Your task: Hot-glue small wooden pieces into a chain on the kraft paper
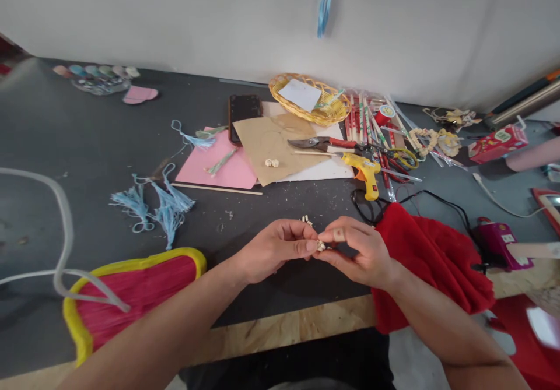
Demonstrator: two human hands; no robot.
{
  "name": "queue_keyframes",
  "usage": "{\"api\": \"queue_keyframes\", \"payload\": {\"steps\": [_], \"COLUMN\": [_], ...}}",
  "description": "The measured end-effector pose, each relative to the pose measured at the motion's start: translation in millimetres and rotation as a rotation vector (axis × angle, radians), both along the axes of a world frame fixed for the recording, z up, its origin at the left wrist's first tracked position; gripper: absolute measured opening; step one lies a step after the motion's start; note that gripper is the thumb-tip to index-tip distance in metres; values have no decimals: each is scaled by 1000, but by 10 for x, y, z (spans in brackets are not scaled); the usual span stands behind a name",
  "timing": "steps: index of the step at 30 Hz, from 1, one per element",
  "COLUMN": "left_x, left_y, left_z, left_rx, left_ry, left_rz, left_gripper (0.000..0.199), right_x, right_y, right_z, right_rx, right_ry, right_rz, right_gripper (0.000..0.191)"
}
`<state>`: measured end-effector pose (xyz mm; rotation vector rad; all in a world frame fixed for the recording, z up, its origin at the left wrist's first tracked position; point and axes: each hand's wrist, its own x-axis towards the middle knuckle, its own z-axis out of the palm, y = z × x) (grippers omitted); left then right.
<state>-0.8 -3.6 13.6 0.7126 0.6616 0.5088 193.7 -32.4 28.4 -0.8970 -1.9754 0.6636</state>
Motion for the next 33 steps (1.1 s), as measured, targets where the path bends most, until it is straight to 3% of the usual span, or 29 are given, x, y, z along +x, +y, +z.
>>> {"api": "queue_keyframes", "payload": {"steps": [17, 25, 33], "left_x": [-11, 0, 17], "left_y": [11, -6, -5], "left_z": [5, 10, 23], "left_rx": [38, 10, 23], "left_ry": [8, -31, -44], "left_rz": [-39, 26, 84], "left_gripper": [26, 24, 23], "right_x": [4, 6, 25], "right_y": [24, 17, 15], "right_z": [-2, 7, 15], "right_rx": [32, 20, 229], "right_ry": [8, 34, 38], "right_rz": [47, 22, -80], "right_gripper": [17, 26, 14]}}
